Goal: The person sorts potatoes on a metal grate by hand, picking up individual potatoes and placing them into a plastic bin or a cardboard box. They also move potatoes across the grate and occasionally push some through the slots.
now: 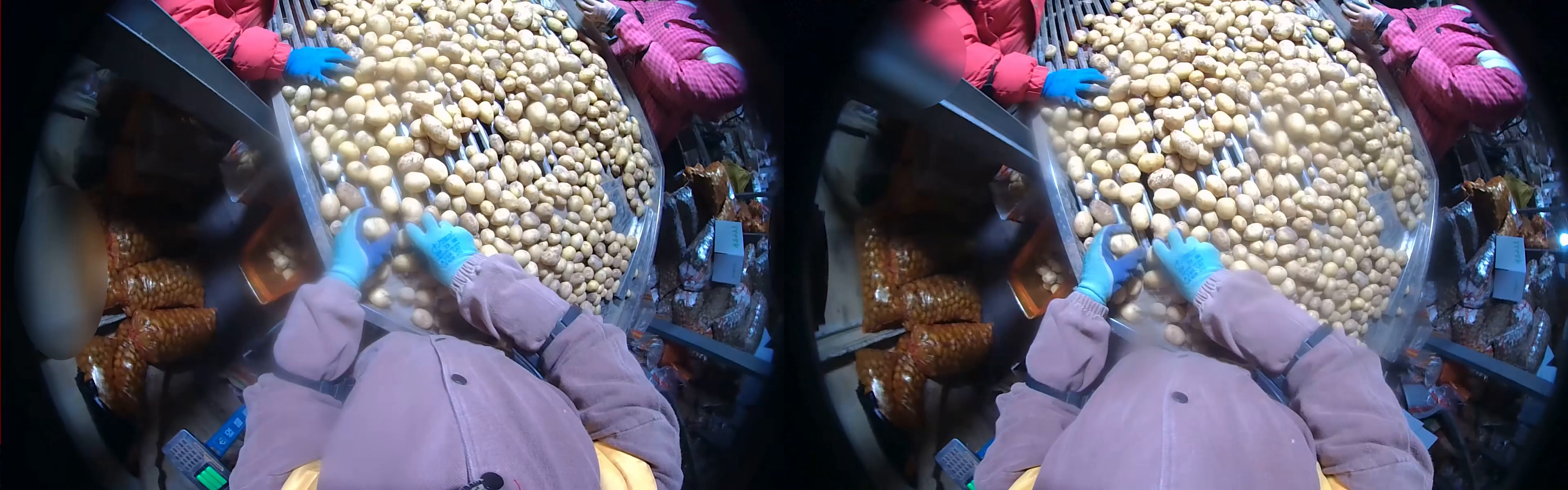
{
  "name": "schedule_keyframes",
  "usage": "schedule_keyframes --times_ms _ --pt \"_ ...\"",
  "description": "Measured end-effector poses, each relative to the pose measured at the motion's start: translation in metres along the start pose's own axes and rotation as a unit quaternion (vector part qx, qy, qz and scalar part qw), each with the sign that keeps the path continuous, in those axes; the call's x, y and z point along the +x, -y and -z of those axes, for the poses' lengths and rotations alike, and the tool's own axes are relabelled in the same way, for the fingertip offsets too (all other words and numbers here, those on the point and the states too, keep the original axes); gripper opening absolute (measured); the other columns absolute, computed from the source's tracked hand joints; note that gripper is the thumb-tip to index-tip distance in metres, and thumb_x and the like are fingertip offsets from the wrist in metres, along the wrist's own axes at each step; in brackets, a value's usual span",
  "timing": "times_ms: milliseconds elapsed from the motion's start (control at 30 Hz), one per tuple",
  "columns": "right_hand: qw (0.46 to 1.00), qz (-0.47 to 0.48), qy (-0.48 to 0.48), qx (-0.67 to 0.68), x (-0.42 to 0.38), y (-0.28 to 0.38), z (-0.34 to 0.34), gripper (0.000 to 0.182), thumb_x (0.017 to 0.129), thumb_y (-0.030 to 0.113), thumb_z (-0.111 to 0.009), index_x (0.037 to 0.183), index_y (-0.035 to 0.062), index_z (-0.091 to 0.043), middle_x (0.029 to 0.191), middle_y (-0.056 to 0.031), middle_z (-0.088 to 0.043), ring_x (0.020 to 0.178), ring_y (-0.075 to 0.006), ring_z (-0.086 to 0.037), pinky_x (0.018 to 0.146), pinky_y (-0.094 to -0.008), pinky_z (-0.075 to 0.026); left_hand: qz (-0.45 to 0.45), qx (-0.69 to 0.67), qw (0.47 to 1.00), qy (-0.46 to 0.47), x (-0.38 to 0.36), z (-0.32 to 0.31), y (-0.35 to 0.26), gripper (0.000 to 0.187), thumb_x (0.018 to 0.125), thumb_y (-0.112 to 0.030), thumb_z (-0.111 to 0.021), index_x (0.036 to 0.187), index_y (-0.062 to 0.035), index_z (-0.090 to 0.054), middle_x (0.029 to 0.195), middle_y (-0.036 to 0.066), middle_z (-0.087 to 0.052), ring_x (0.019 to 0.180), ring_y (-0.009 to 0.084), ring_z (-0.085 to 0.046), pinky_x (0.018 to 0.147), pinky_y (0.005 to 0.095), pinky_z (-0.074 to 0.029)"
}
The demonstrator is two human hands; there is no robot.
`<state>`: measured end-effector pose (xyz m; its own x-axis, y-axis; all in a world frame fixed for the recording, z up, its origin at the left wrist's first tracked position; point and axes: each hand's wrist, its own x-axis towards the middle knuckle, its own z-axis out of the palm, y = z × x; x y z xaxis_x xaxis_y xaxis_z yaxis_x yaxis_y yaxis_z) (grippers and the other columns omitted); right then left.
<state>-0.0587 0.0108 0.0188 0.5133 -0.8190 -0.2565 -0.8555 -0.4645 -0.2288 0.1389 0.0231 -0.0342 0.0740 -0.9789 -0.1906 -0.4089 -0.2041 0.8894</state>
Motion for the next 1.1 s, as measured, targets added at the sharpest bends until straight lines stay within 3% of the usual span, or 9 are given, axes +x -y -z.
schedule_keyframes --times_ms 167,233,400,467,533,600,667,900,1100 --pt "0.943 -0.074 -0.148 0.289 -0.017 -0.035 -0.002 0.047 0.074 0.017 -0.076 0.120 0.0115 -0.065 0.113 -0.0171 -0.064 0.096 -0.0279 -0.065 0.078 -0.0381 -0.055 -0.106 0.041 0.993 -0.030 0.014 0.001 -0.035 0.047 0.077 -0.019 -0.083 0.114 -0.0043 -0.060 0.107 0.012 -0.064 0.101 0.0258 -0.062 0.092 0.0372 -0.051" --pt "0.747 -0.267 0.003 0.609 -0.019 -0.041 0.041 0.045 0.077 0.014 -0.075 0.120 0.0059 -0.065 0.112 -0.0116 -0.067 0.098 -0.0205 -0.065 0.081 -0.0327 -0.055 -0.080 0.055 0.995 -0.013 0.019 -0.003 -0.036 0.048 0.076 -0.022 -0.083 0.115 -0.0041 -0.060 0.110 0.013 -0.063 0.105 0.0290 -0.061 0.096 0.0380 -0.048" --pt "0.517 -0.192 -0.054 0.832 -0.016 -0.096 0.057 0.029 0.087 0.021 -0.069 0.108 0.0012 -0.067 0.104 -0.0084 -0.068 0.087 -0.0172 -0.066 0.078 -0.0304 -0.054 -0.148 0.126 0.978 -0.070 0.027 0.006 -0.048 0.046 0.076 -0.023 -0.082 0.114 -0.0054 -0.061 0.122 0.014 -0.058 0.114 0.0320 -0.058 0.097 0.0417 -0.046" --pt "0.534 -0.251 -0.012 0.807 0.005 -0.106 0.072 0.033 0.089 0.030 -0.069 0.105 0.0016 -0.068 0.104 -0.0068 -0.069 0.086 -0.0188 -0.067 0.077 -0.0310 -0.054 -0.147 0.212 0.966 -0.028 0.040 0.011 -0.057 0.045 0.076 -0.024 -0.081 0.113 -0.0072 -0.062 0.121 0.014 -0.058 0.114 0.0333 -0.057 0.097 0.0419 -0.046" --pt "0.845 -0.167 -0.052 0.506 0.034 -0.095 0.068 0.032 0.090 0.037 -0.066 0.108 0.0109 -0.068 0.101 -0.0103 -0.066 0.086 -0.0216 -0.068 0.075 -0.0331 -0.054 -0.109 0.301 0.946 0.045 0.057 0.010 -0.063 0.042 0.076 -0.030 -0.079 0.110 -0.0118 -0.064 0.119 0.014 -0.059 0.112 0.0341 -0.057 0.097 0.0432 -0.045" --pt "0.977 -0.054 -0.048 0.200 0.055 -0.072 0.063 0.028 0.089 0.034 -0.064 0.111 0.0159 -0.066 0.105 -0.0145 -0.063 0.092 -0.0259 -0.067 0.078 -0.0378 -0.053 -0.065 0.299 0.947 0.102 0.074 0.008 -0.065 0.043 0.077 -0.035 -0.078 0.111 -0.0144 -0.063 0.118 0.013 -0.059 0.112 0.0340 -0.056 0.097 0.0442 -0.044" --pt "0.999 -0.005 0.018 -0.027 0.067 -0.047 0.059 0.030 0.086 0.030 -0.067 0.113 0.0169 -0.064 0.119 -0.0169 -0.058 0.104 -0.0343 -0.063 0.087 -0.0465 -0.050 -0.021 0.341 0.929 0.143 0.080 0.006 -0.078 0.045 0.077 -0.044 -0.075 0.113 -0.0190 -0.064 0.119 0.013 -0.058 0.112 0.0345 -0.057 0.095 0.0465 -0.045" --pt "0.985 -0.056 0.150 -0.071 0.096 -0.037 0.061 0.034 0.093 0.029 -0.061 0.125 0.0203 -0.069 0.127 -0.0109 -0.064 0.120 -0.0265 -0.062 0.094 -0.0436 -0.053 -0.021 0.274 0.949 0.152 0.076 -0.002 -0.064 0.044 0.075 -0.040 -0.078 0.111 -0.0171 -0.066 0.123 0.016 -0.054 0.113 0.0350 -0.057 0.095 0.0454 -0.048" --pt "0.987 -0.044 0.155 0.013 0.071 -0.036 0.097 0.052 0.083 0.048 -0.070 0.124 0.0161 -0.068 0.127 -0.0123 -0.067 0.115 -0.0293 -0.065 0.096 -0.0411 -0.051 -0.017 -0.189 0.974 0.119 0.051 0.020 -0.055 0.033 0.081 -0.028 -0.081 0.104 -0.0091 -0.067 0.094 0.004 -0.063 0.085 0.0173 -0.063 0.072 0.0317 -0.053"
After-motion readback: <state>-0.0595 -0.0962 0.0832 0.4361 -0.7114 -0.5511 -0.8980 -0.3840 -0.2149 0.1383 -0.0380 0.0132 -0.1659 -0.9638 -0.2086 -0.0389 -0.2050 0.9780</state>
